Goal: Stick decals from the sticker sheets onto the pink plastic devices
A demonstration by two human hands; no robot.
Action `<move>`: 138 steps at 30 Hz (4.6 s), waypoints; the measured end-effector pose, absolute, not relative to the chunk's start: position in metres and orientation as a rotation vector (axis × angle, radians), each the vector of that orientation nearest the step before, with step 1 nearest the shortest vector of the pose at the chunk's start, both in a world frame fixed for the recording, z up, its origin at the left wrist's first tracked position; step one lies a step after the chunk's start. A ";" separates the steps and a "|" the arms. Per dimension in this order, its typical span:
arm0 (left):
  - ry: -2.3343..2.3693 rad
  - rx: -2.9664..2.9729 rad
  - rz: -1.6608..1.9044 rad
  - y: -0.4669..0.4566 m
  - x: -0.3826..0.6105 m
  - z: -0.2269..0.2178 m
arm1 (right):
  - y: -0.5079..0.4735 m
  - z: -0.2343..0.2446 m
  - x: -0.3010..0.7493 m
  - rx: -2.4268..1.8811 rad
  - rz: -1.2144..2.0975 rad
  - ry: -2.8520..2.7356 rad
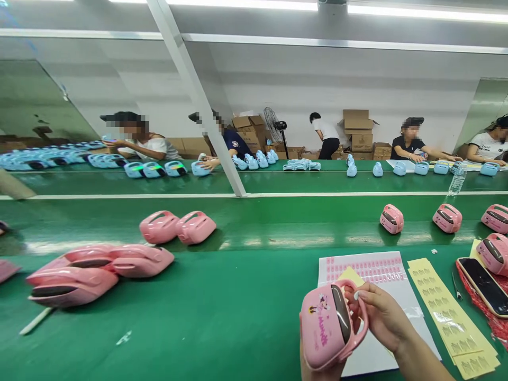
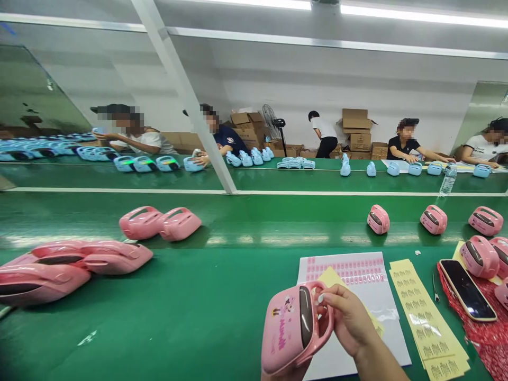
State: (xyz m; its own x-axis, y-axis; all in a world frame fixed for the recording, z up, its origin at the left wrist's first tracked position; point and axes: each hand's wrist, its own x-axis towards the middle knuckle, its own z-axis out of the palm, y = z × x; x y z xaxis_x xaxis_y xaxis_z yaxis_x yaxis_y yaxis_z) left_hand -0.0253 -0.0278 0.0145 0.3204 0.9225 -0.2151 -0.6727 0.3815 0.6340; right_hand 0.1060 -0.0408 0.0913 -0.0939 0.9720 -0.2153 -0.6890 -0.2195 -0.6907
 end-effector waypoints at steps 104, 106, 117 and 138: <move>0.548 0.028 1.194 -0.010 -0.051 0.013 | 0.003 0.008 0.151 -1.864 0.491 -1.287; 0.527 -0.003 1.191 -0.009 -0.055 0.001 | 0.004 0.006 0.157 -1.906 0.432 -1.277; 0.136 0.210 1.042 -0.006 -0.058 -0.035 | 0.017 0.010 0.151 -2.021 0.180 -1.606; 0.303 0.037 1.321 -0.006 -0.049 -0.010 | 0.050 0.045 0.102 -1.580 0.648 -1.393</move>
